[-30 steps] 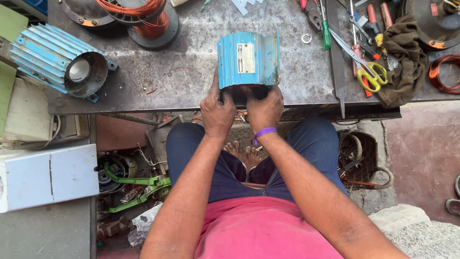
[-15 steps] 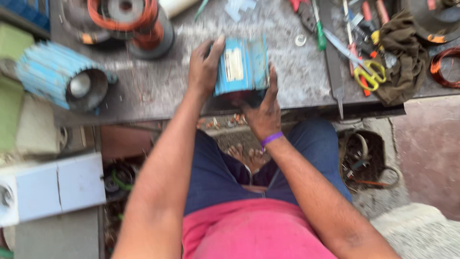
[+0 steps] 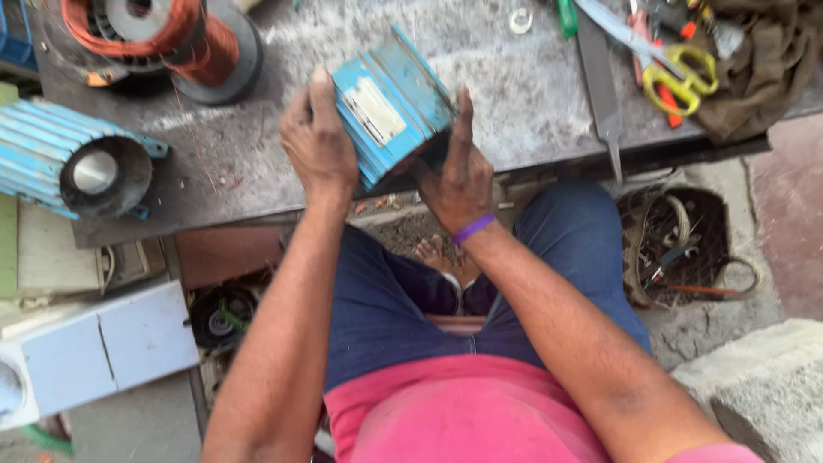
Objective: The person winds a copper wire coil around a blue motor housing, using hands to press and arrange the wire into the slots. The person repeatedly adjusts the coil's position and tightens the winding by hand.
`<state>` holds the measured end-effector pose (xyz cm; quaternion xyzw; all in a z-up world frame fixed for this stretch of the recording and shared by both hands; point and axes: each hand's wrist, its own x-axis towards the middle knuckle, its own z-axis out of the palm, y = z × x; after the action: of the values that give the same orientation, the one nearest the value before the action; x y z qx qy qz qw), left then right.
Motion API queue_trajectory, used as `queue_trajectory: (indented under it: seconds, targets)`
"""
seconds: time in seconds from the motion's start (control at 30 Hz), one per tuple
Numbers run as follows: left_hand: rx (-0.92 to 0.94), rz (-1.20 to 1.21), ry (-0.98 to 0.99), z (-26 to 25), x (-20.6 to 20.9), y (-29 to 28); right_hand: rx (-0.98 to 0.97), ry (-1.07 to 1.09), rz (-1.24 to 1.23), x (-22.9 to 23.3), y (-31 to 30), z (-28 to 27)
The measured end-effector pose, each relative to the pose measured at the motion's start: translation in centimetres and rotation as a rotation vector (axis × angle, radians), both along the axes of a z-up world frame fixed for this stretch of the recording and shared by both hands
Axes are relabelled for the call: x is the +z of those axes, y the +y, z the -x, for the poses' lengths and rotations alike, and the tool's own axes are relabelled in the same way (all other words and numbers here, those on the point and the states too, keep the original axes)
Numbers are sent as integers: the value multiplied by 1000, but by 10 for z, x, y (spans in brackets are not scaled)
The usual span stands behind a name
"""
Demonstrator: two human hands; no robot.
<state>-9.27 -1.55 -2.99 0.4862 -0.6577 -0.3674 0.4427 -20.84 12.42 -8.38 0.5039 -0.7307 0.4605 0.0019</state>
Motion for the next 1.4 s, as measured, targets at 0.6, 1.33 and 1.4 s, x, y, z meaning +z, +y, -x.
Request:
queue_trajectory:
  seconds: [0.6, 1.33, 1.4]
  targets:
    - [25, 35, 55, -4, -6, -5, 8, -123, -88, 17, -6, -4]
    - [-191, 252, -51, -12, -26, 84, -225, -182, -263, 3, -37, -3]
    - [-179, 248, -56, -13, -26, 85, -230, -147, -237, 8, -36, -4]
